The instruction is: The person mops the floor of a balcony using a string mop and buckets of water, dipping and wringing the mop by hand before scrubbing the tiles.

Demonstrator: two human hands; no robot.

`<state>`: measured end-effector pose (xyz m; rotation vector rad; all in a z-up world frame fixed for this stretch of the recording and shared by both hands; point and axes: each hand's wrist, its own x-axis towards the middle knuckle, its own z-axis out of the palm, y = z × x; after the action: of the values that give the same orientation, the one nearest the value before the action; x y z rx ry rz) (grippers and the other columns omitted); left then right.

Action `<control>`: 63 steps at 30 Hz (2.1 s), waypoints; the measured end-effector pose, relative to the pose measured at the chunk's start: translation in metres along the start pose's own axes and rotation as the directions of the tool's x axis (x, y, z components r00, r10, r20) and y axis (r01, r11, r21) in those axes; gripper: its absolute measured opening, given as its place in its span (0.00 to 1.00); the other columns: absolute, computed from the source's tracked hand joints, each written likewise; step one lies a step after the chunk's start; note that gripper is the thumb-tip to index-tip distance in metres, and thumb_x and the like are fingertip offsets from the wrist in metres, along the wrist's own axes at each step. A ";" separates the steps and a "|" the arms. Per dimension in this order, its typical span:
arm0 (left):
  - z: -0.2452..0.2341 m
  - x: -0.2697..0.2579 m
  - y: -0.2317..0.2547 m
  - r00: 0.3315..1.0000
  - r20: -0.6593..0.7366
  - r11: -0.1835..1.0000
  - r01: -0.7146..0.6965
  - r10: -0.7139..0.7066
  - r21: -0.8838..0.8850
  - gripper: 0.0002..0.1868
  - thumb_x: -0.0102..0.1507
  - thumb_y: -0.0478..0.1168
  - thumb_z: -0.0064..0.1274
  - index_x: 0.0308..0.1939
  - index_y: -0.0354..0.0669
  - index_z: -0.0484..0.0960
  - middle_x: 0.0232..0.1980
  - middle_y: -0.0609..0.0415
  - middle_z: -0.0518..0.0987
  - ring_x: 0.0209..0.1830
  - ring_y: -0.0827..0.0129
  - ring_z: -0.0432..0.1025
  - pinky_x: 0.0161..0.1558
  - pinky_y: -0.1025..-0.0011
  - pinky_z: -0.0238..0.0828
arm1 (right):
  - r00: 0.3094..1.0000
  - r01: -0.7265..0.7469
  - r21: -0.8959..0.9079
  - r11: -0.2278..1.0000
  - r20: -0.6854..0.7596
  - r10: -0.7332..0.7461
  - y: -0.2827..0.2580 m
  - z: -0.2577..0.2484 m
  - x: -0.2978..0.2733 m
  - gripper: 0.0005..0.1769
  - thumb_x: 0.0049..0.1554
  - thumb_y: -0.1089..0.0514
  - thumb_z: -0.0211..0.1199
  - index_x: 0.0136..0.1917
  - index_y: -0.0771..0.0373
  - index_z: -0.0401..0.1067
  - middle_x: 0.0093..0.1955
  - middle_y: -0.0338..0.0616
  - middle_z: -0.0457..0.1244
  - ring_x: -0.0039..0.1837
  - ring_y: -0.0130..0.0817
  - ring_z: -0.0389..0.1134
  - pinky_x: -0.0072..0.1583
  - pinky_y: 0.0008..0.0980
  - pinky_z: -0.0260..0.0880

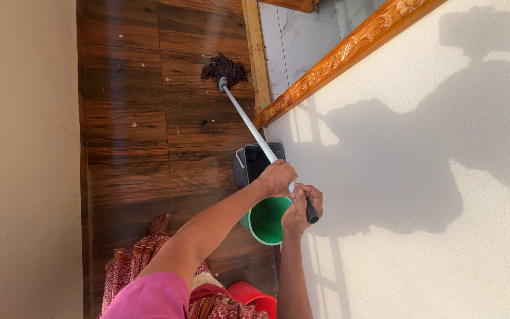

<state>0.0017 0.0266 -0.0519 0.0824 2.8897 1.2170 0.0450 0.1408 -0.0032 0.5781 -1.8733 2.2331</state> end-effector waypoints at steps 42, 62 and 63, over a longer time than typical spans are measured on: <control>-0.125 -0.038 -0.155 0.872 -0.435 0.960 0.276 -0.227 0.052 0.14 0.55 0.48 0.58 0.28 0.40 0.85 0.33 0.43 0.81 0.47 0.53 0.74 0.61 0.59 0.64 | 0.891 -0.110 0.325 0.939 0.451 -0.052 0.063 0.181 0.045 0.03 0.64 0.68 0.52 0.50 0.68 0.67 0.38 0.42 0.58 0.41 0.30 0.56 0.59 0.39 0.66; -0.099 -0.198 -0.032 0.586 -0.762 0.961 0.183 -0.276 -0.207 0.18 0.61 0.37 0.60 0.19 0.37 0.72 0.25 0.49 0.74 0.32 0.54 0.70 0.47 0.57 0.69 | 0.595 -0.353 0.265 0.897 0.804 -0.003 -0.117 0.128 -0.045 0.15 0.69 0.56 0.55 0.49 0.72 0.72 0.41 0.48 0.63 0.39 0.26 0.57 0.41 0.26 0.57; -0.102 -0.197 -0.035 0.581 -0.764 0.960 0.187 -0.280 -0.209 0.18 0.61 0.37 0.60 0.19 0.37 0.72 0.25 0.49 0.74 0.32 0.54 0.70 0.47 0.57 0.69 | 0.590 -0.356 0.264 0.896 0.808 -0.004 -0.111 0.132 -0.046 0.15 0.69 0.56 0.55 0.49 0.72 0.72 0.41 0.48 0.63 0.39 0.26 0.57 0.41 0.26 0.57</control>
<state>0.1945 -0.0808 -0.0090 -1.1027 3.2981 1.6631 0.1518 0.0390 0.0973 1.8093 -1.7991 2.8037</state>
